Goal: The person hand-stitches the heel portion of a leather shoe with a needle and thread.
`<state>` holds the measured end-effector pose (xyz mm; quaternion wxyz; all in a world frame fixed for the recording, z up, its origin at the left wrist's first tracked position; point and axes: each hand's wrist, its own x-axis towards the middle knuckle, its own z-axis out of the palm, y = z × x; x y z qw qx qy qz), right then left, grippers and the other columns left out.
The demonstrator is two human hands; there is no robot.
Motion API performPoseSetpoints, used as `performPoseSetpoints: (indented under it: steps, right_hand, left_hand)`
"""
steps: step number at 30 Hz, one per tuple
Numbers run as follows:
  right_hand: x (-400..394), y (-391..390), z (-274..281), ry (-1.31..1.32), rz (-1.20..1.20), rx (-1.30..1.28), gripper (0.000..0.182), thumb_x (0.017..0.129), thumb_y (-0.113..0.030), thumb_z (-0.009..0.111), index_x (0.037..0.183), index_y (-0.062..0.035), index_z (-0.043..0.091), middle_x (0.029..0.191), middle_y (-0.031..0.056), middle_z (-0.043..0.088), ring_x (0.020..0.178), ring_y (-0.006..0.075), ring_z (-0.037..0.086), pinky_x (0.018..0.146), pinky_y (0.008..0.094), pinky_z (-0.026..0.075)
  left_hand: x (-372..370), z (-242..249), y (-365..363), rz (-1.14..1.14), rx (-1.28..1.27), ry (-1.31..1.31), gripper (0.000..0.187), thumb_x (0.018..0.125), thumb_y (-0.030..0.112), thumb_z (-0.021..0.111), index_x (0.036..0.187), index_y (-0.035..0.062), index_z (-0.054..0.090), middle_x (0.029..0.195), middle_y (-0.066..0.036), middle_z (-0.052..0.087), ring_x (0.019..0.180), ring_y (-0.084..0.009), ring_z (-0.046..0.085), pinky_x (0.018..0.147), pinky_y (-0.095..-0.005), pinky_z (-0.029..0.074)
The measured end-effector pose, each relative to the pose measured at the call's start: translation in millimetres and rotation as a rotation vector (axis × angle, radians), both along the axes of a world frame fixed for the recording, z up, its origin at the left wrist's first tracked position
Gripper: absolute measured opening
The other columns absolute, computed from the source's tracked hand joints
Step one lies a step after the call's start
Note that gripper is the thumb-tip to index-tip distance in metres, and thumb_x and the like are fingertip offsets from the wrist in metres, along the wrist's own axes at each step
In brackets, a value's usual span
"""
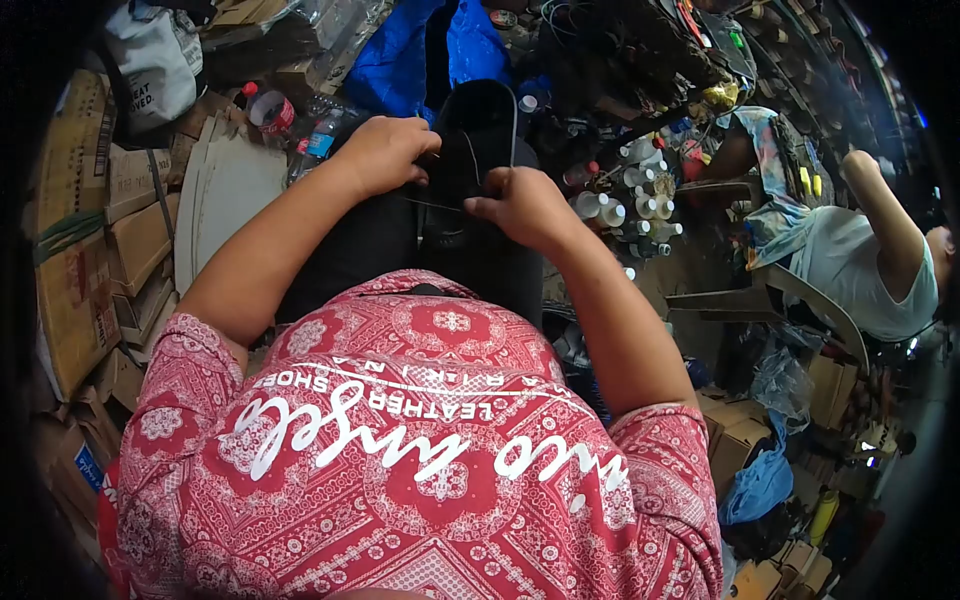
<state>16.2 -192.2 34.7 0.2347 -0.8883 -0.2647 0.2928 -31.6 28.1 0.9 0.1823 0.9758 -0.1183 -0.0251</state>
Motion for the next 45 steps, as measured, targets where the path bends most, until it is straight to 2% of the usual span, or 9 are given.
performPoseSetpoints:
  steps: [4,8,11,13,16,26,32,36,45]
  right_hand:
    - [3.1,-13.4,-18.4,0.038,-0.134,0.072,0.039,0.079,-0.036,0.072,0.091,0.0006,0.067,0.071,0.0151,0.063,0.068,0.0193,0.063,0.066,0.034,0.048]
    - [-4.5,-5.6,-22.3,-0.007,-0.159,0.139,0.039,0.078,-0.035,0.072,0.089,0.0021,0.066,0.069,0.0145,0.064,0.067,0.0254,0.064,0.064,0.0357,0.049]
    - [-24.2,1.7,-8.3,-0.236,-0.136,0.1,0.036,0.076,-0.034,0.072,0.082,0.0002,0.064,0.071,0.0134,0.064,0.07,0.0294,0.063,0.065,0.0379,0.047]
    - [-34.2,0.7,-5.9,-0.76,-0.015,0.19,0.03,0.076,-0.033,0.071,0.077,-0.0035,0.063,0.073,0.0126,0.062,0.076,0.0303,0.061,0.067,0.0395,0.044]
    - [-40.0,-6.9,4.3,-0.78,-0.003,0.198,0.028,0.078,-0.032,0.069,0.074,-0.0059,0.062,0.075,0.0114,0.06,0.079,0.0264,0.06,0.07,0.0388,0.041]
    - [-30.2,-32.0,-4.8,-0.197,0.185,0.23,0.022,0.082,-0.021,0.061,0.072,-0.0005,0.057,0.068,0.0193,0.053,0.067,0.0383,0.055,0.061,0.0445,0.043]
    - [-46.2,-72.2,17.0,-0.015,-0.01,0.364,0.025,0.083,-0.015,0.064,0.068,0.0008,0.051,0.061,0.0103,0.046,0.057,0.0187,0.046,0.053,0.0321,0.036]
    - [-47.6,-68.6,25.4,-0.125,-0.091,0.425,0.009,0.082,-0.009,0.068,0.087,-0.0012,0.066,0.072,0.0081,0.054,0.063,0.0165,0.052,0.057,0.0296,0.041]
    - [-35.9,-43.6,7.7,-0.263,0.055,0.177,0.025,0.08,-0.006,0.065,0.103,-0.0109,0.071,0.082,0.0103,0.057,0.075,0.0267,0.061,0.068,0.0347,0.049]
  left_hand:
    - [11.8,-8.1,-3.1,-0.021,0.041,-0.038,0.036,0.065,0.022,0.08,0.096,0.0127,0.066,0.093,-0.005,0.063,0.093,-0.0266,0.062,0.076,-0.0396,0.048]
    - [11.6,-1.3,-9.7,-0.007,0.11,-0.045,0.038,0.066,0.021,0.079,0.1,0.0114,0.064,0.098,-0.006,0.062,0.093,-0.0273,0.061,0.079,-0.0392,0.048]
    - [-0.5,-0.1,-20.6,-0.072,-0.467,-0.114,0.036,0.07,0.018,0.076,0.102,0.0084,0.062,0.109,-0.009,0.057,0.102,-0.0277,0.058,0.09,-0.0359,0.047]
    - [-0.9,-0.7,-29.8,-0.145,-0.602,-0.109,0.036,0.071,0.017,0.076,0.103,0.0083,0.062,0.108,-0.008,0.056,0.104,-0.0268,0.058,0.09,-0.0347,0.046]
    - [6.7,2.6,-32.7,-0.162,-0.581,-0.004,0.033,0.071,0.018,0.076,0.1,0.0081,0.063,0.108,-0.007,0.056,0.102,-0.0258,0.058,0.088,-0.0343,0.046]
    - [33.2,-18.3,-36.5,-0.253,-0.652,0.19,0.028,0.071,0.022,0.079,0.089,0.0069,0.063,0.092,-0.006,0.049,0.085,-0.0189,0.053,0.076,-0.0311,0.045]
    - [31.1,-16.2,-34.1,-0.244,-0.579,0.138,0.029,0.069,0.021,0.079,0.087,0.0067,0.062,0.092,-0.007,0.05,0.084,-0.0212,0.054,0.075,-0.0318,0.045]
    - [31.2,6.2,-37.2,-0.247,-0.439,0.111,0.028,0.067,0.02,0.08,0.083,0.0063,0.062,0.092,-0.007,0.052,0.085,-0.0234,0.055,0.075,-0.0329,0.045]
    - [37.5,10.7,-28.6,-0.304,-0.533,0.266,0.024,0.066,0.017,0.08,0.081,0.0063,0.064,0.089,-0.004,0.058,0.088,-0.0217,0.059,0.076,-0.0334,0.046]
